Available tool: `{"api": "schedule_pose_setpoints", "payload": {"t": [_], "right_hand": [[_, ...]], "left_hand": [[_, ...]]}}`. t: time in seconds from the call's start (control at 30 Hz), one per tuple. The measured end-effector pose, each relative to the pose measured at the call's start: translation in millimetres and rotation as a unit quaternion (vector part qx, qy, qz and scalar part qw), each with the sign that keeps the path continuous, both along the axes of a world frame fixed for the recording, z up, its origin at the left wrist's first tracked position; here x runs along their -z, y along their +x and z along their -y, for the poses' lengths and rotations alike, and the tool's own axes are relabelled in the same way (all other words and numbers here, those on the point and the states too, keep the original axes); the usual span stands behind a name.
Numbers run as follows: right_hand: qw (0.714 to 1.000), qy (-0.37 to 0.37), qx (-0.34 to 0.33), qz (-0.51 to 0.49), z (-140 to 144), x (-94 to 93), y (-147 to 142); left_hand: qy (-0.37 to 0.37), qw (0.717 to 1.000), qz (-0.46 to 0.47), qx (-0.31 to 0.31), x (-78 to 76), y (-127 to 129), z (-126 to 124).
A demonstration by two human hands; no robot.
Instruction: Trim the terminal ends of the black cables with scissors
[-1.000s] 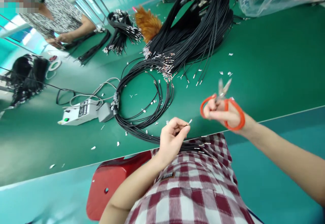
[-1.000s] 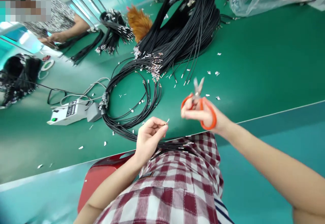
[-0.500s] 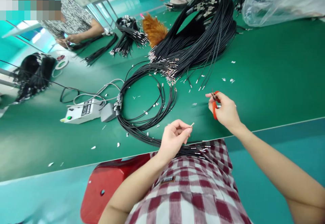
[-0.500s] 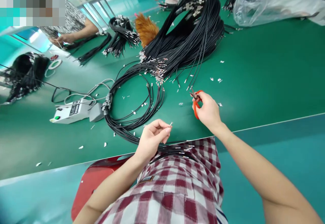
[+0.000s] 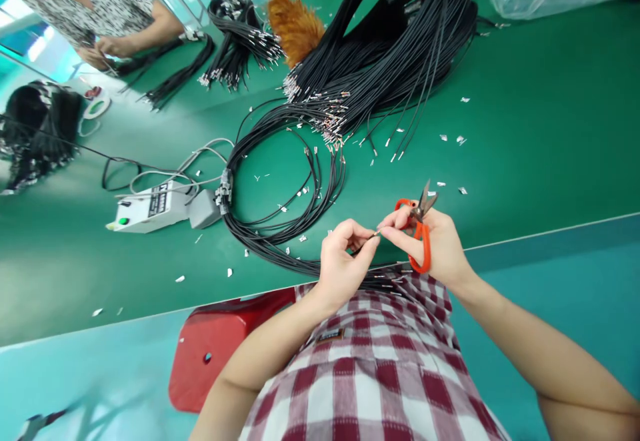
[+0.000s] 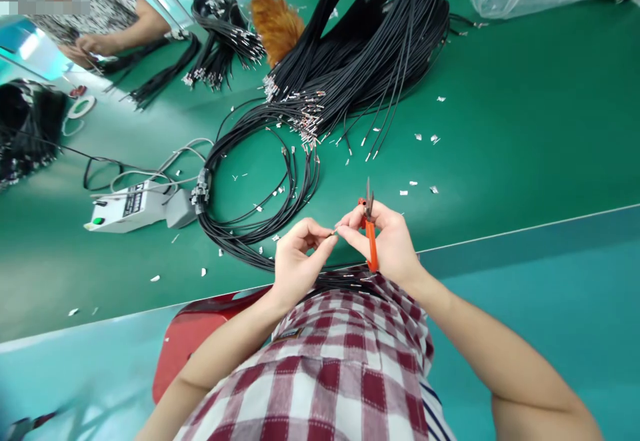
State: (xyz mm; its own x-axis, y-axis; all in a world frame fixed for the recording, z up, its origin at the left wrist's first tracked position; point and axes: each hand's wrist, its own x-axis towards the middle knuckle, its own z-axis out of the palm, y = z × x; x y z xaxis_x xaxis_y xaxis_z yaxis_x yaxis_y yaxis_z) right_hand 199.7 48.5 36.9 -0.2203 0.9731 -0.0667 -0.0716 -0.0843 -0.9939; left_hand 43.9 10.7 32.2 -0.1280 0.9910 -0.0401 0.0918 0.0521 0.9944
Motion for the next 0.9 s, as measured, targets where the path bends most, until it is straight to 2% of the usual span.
{"api": "schedule_pose_setpoints", "payload": {"t": [0.1, 0.2, 0.33, 0.43, 0.53, 0.63, 0.73, 0.8, 0.9], "right_hand": [[0.999, -0.017, 0.011, -0.035, 1.3, 4.8, -5.8], [0.999, -0.012, 0.018, -0.028, 2.7, 8.7, -10.3], [1.000, 0.008, 0.020, 0.006, 4.2, 14.8, -14.9], [1.000, -0.012, 0.018, -0.007, 3.3, 19.2, -17.6], [0.999, -0.020, 0.023, -0.013, 4.1, 21.2, -19.0], [0.999, 0.030, 0.037, 0.027, 11.3, 20.4, -17.8], [0.986, 0.107, 0.026, 0.128, 21.2, 17.4, -14.1], [0.971, 0.146, 0.010, 0.188, 24.6, 15.2, -10.6], [0.973, 0.152, -0.005, 0.171, 21.9, 13.3, -2.9]], "left_hand": [[-0.055, 0.996, 0.076, 0.011, 0.7, -0.6, -0.6], [-0.091, 0.986, 0.139, 0.014, 2.4, -1.6, -1.7], [-0.072, 0.975, 0.211, 0.015, 5.9, -2.5, -1.5], [-0.043, 0.980, 0.186, 0.054, 6.5, -4.1, 1.6], [-0.024, 0.991, 0.099, 0.091, 7.3, -7.5, 5.5], [-0.003, 0.996, -0.003, 0.093, 10.5, -10.8, 8.3], [0.017, 0.993, -0.063, 0.097, 13.0, -11.1, 9.9], [0.020, 0.993, -0.058, 0.097, 12.5, -9.9, 10.2], [-0.023, 0.996, 0.024, 0.088, 9.1, -8.6, 8.9]]}}
